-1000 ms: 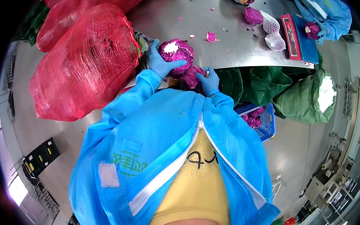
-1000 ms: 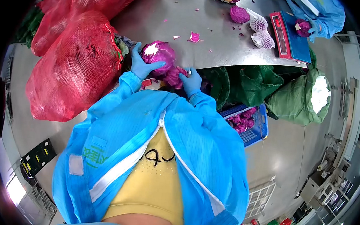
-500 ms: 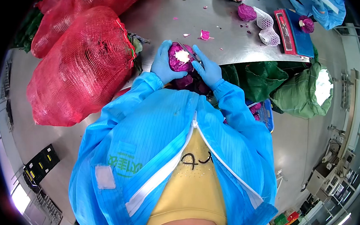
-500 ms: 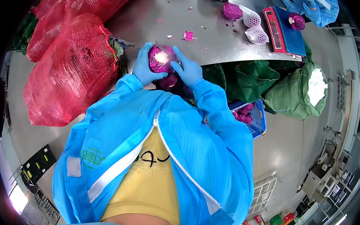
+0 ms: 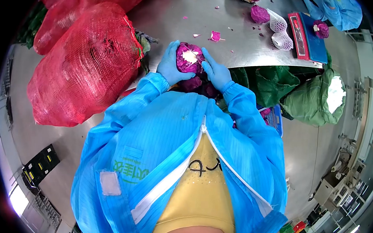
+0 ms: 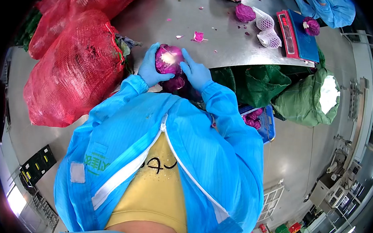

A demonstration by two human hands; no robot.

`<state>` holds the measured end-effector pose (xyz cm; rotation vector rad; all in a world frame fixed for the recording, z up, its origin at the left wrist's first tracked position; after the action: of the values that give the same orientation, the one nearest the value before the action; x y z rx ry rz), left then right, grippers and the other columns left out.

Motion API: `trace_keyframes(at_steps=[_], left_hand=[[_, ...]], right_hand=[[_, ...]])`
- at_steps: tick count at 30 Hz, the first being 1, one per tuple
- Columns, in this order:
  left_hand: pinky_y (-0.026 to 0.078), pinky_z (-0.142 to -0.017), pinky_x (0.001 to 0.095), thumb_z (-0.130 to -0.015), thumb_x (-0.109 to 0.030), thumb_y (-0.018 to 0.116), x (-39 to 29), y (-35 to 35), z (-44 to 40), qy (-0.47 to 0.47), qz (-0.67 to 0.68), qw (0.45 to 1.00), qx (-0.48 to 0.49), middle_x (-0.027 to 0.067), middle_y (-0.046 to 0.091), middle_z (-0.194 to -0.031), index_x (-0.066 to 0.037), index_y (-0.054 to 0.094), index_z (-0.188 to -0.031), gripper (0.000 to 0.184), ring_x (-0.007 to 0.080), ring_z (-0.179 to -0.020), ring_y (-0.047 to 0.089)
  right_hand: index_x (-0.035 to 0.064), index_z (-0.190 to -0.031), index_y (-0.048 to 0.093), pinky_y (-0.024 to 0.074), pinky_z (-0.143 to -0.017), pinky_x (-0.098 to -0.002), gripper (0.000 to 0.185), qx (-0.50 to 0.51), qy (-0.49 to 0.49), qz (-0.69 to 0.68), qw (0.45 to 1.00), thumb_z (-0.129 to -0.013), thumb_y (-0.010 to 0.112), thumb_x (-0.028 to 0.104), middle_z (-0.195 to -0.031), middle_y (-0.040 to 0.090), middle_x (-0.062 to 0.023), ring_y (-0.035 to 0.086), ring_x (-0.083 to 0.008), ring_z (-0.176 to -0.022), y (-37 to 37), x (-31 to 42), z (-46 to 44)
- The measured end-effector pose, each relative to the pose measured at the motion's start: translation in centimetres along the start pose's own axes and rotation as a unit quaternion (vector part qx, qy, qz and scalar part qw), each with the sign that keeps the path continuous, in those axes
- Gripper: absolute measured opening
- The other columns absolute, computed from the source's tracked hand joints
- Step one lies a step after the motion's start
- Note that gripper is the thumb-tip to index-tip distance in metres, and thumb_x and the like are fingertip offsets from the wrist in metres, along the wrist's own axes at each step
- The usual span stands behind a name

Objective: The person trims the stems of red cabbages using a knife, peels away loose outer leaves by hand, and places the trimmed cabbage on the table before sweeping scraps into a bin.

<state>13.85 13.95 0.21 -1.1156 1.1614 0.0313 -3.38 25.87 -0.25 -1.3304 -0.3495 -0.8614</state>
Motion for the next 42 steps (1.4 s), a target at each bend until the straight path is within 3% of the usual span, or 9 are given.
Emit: trace_keyframes(at_steps=[8, 21, 36, 38, 42], left_hand=[[0.031, -0.108, 0.0396, -0.053, -0.04, 0.084, -1.0, -0.3, -0.3, -0.029, -0.025, 0.999, 0.001, 0.0231, 0.033, -0.139, 0.0, 0.023, -0.141, 0.115, 0.0366, -0.128, 0.037], [0.031, -0.108, 0.0385, -0.055, -0.046, 0.082, -1.1, -0.2, -0.5, -0.06, -0.053, 0.997, 0.006, 0.0245, 0.033, -0.14, 0.002, 0.023, -0.141, 0.115, 0.0361, -0.129, 0.037], [0.033, -0.108, 0.0381, -0.056, -0.049, 0.08, -2.4, 0.3, -0.3, -0.084, -0.079, 0.993, -0.021, 0.0204, 0.034, -0.14, -0.001, 0.026, -0.141, 0.111, 0.0334, -0.129, 0.038], [0.033, -0.107, 0.0382, -0.056, -0.049, 0.08, -2.5, 0.2, -0.3, -0.077, -0.078, 0.994, -0.027, 0.0205, 0.034, -0.14, -0.001, 0.026, -0.141, 0.111, 0.0335, -0.129, 0.038], [0.033, -0.107, 0.0383, -0.056, -0.049, 0.08, -3.5, 0.4, -0.3, -0.103, -0.088, 0.991, -0.018, 0.0208, 0.035, -0.139, -0.001, 0.026, -0.14, 0.111, 0.0342, -0.129, 0.038]], right_hand=[[0.0317, -0.144, 0.027, 0.0493, -0.074, -0.0512, 0.054, -0.025, 0.069, 0.111, 0.991, -0.095, 0.032, 0.053, -0.092, 0.066, -0.0219, 0.063, -0.0412, -0.083, -0.5, 2.4, -0.5], [0.033, -0.142, 0.032, 0.0494, -0.078, -0.0503, 0.052, -0.039, 0.086, 0.115, 0.989, -0.094, 0.033, 0.053, -0.097, 0.065, -0.0208, 0.063, -0.0404, -0.088, -0.8, 2.7, -1.6], [0.0377, -0.139, 0.037, 0.0477, -0.084, -0.0478, 0.048, -0.1, 0.143, 0.024, 0.984, -0.094, 0.034, 0.054, -0.1, 0.064, -0.0211, 0.061, -0.0407, -0.093, 0.8, 2.4, -0.9], [0.0372, -0.138, 0.038, 0.0464, -0.087, -0.0471, 0.048, -0.116, 0.137, -0.07, 0.981, -0.094, 0.034, 0.055, -0.102, 0.064, -0.0215, 0.06, -0.0411, -0.095, 1.3, 1.7, -1.0], [0.0372, -0.137, 0.039, 0.0458, -0.088, -0.0462, 0.047, -0.099, 0.164, -0.133, 0.972, -0.094, 0.034, 0.055, -0.105, 0.063, -0.0218, 0.06, -0.0412, -0.095, 1.4, 1.3, -1.1]])
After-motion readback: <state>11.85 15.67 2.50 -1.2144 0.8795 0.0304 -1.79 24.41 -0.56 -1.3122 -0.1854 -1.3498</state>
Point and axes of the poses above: each hand's wrist, its own z-axis away from the middle knuckle, its own y-axis out of the palm, x = y × z, the point moved 1 cm from there along -z, towards the middle knuckle
